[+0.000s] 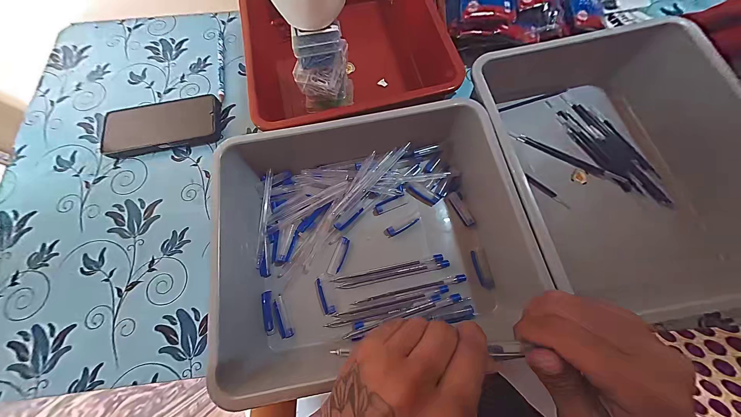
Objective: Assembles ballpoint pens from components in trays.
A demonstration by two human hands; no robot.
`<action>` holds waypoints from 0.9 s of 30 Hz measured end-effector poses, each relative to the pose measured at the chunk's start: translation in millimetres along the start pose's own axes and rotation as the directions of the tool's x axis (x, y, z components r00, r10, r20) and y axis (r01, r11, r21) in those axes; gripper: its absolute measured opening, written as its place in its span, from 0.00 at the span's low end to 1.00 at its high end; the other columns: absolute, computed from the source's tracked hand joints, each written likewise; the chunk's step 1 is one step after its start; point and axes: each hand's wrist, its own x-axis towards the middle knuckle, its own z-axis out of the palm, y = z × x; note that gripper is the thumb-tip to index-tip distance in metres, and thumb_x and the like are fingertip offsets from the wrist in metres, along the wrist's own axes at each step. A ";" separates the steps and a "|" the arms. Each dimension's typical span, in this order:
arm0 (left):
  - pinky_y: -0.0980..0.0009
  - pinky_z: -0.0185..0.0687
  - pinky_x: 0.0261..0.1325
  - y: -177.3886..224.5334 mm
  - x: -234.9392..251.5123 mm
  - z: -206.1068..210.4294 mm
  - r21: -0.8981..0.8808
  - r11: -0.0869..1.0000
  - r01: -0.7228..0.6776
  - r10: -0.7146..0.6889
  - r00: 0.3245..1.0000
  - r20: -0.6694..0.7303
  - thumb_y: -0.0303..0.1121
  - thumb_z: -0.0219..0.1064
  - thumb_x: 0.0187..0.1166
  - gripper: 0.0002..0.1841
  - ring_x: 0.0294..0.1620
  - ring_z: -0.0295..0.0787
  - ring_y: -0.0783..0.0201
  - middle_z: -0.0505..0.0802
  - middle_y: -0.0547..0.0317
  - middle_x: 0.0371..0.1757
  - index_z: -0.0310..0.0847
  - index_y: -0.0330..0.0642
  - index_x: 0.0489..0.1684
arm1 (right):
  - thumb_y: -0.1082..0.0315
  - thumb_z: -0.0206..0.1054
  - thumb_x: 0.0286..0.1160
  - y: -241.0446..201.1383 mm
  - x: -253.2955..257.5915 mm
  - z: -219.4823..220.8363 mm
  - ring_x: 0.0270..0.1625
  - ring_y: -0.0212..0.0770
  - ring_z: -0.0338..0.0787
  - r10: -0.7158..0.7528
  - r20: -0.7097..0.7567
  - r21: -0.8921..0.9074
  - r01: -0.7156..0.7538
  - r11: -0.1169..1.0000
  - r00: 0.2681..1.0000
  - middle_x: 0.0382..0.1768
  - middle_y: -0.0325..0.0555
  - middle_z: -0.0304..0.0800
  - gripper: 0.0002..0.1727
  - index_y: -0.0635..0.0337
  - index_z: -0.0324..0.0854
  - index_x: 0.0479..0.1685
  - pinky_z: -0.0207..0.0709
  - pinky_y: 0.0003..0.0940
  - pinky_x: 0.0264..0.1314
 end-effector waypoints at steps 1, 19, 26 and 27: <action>0.75 0.73 0.31 -2.9 1.8 2.7 0.035 0.999 -0.004 0.005 1.000 -0.010 0.31 0.57 0.88 0.14 0.25 0.82 0.63 0.88 0.56 0.23 0.88 0.37 0.36 | 0.54 0.42 0.96 -0.4 2.5 1.2 0.30 0.34 0.76 0.048 0.002 0.006 -0.048 0.999 0.999 0.22 0.43 0.73 0.25 0.57 0.73 0.29 0.65 0.21 0.32; 0.58 0.83 0.29 -71.6 38.6 16.3 0.314 0.949 0.026 -0.156 0.904 0.397 0.31 0.69 0.77 0.08 0.27 0.90 0.50 0.89 0.49 0.25 0.89 0.35 0.34 | 0.60 0.56 0.91 8.3 -3.5 21.7 0.42 0.30 0.86 0.166 -0.117 0.043 -0.162 0.986 0.979 0.39 0.44 0.89 0.13 0.57 0.84 0.50 0.76 0.14 0.46; 0.60 0.85 0.30 -59.0 21.1 16.2 0.291 0.956 -0.049 -0.075 0.912 0.403 0.34 0.61 0.82 0.14 0.31 0.93 0.49 0.91 0.46 0.31 0.89 0.34 0.33 | 0.60 0.55 0.90 7.2 1.1 23.9 0.39 0.36 0.87 0.151 -0.052 -0.060 -0.154 0.986 0.987 0.37 0.45 0.93 0.15 0.54 0.87 0.45 0.74 0.23 0.40; 0.61 0.84 0.30 -59.7 22.6 14.0 0.299 0.953 -0.040 -0.087 0.913 0.399 0.37 0.59 0.84 0.17 0.32 0.93 0.50 0.91 0.47 0.31 0.89 0.35 0.35 | 0.60 0.55 0.90 7.3 0.8 22.9 0.38 0.37 0.86 0.150 -0.044 -0.062 -0.153 0.986 0.988 0.37 0.44 0.93 0.15 0.54 0.87 0.45 0.74 0.23 0.40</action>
